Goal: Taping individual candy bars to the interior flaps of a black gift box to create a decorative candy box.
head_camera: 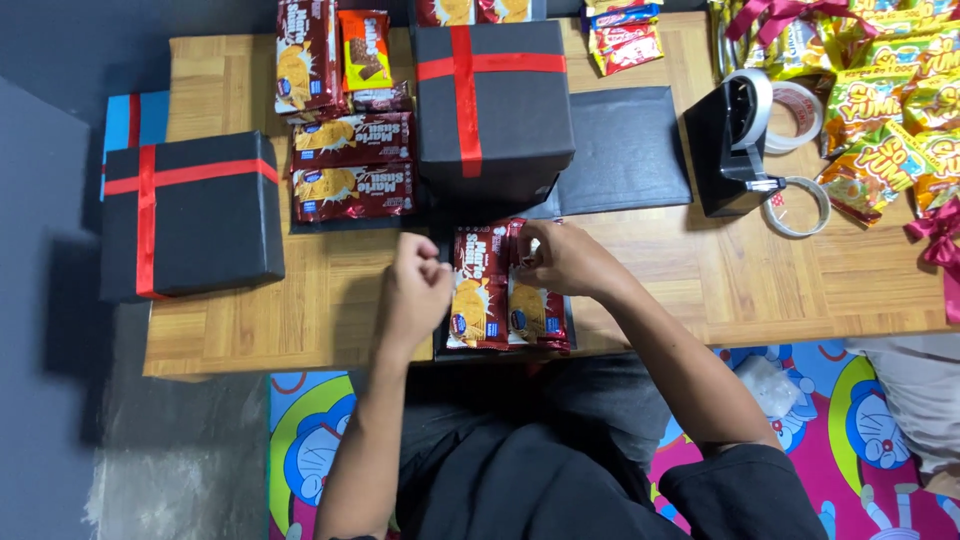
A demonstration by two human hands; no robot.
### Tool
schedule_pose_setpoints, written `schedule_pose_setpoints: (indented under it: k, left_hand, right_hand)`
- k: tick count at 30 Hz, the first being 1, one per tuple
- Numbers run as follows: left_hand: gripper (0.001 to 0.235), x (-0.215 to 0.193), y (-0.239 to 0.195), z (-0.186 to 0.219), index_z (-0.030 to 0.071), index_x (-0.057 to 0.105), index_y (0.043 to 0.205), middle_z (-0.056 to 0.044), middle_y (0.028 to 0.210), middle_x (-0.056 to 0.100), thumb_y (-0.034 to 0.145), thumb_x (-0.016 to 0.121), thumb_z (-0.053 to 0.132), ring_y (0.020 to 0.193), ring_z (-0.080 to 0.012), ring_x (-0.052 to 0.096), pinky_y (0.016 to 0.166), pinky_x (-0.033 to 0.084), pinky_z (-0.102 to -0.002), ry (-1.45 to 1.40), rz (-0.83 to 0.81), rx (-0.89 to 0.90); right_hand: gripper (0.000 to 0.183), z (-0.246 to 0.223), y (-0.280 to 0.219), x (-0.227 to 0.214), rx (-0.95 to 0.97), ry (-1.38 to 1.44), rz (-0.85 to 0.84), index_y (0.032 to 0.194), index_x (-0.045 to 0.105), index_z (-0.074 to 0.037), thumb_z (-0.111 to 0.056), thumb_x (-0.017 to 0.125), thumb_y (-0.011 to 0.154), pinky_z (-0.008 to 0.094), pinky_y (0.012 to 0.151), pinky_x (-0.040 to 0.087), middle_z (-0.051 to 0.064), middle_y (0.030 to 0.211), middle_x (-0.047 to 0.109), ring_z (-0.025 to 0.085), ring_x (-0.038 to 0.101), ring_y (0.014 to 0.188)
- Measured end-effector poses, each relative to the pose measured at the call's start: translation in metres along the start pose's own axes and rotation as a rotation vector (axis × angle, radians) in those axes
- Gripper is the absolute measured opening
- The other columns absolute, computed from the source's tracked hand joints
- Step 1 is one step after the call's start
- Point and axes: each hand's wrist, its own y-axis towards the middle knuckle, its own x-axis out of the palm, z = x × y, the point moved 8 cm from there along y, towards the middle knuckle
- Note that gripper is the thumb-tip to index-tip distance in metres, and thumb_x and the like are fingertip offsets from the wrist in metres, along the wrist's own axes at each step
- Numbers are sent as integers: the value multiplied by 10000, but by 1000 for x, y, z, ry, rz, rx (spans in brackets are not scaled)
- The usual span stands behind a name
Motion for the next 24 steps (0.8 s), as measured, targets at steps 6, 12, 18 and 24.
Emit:
schedule_pose_setpoints:
  k: [6, 12, 18, 24]
  left_hand:
    - [466, -3, -8, 21, 171, 680, 1272, -93, 1227, 683, 815, 702, 262, 1121, -347, 635, 979, 472, -461, 195, -174, 576]
    - [575, 14, -31, 9, 270, 640, 1314, 7, 1481, 524, 817, 637, 558, 1339, -283, 450, 1061, 292, -474, 428, -292, 546]
    - [549, 11, -32, 7, 269, 662, 1272, -5, 1432, 539, 789, 705, 527, 1293, -312, 480, 1020, 348, -479, 406, -282, 510]
    - [610, 2, -30, 6, 202, 648, 1301, -107, 1433, 532, 796, 712, 539, 1275, -392, 482, 1056, 376, -520, 226, -191, 556]
  right_hand:
    - [330, -17, -34, -30, -160, -56, 43, 1077, 712, -39, -234, 779, 819, 498, 764, 567, 199, 815, 768, 397, 741, 839]
    - [565, 9, -48, -3, -249, -236, 123, 1250, 690, -120, -374, 876, 781, 559, 1063, 475, 189, 1320, 572, 442, 546, 1285]
    - [536, 18, -44, 6, -314, -173, 166, 1285, 663, -134, -346, 827, 822, 618, 1069, 430, 174, 1376, 539, 484, 525, 1301]
    - [452, 41, -56, -29, -426, 51, 394, 1237, 694, -98, -167, 809, 805, 594, 1015, 462, 203, 1303, 629, 502, 596, 1202]
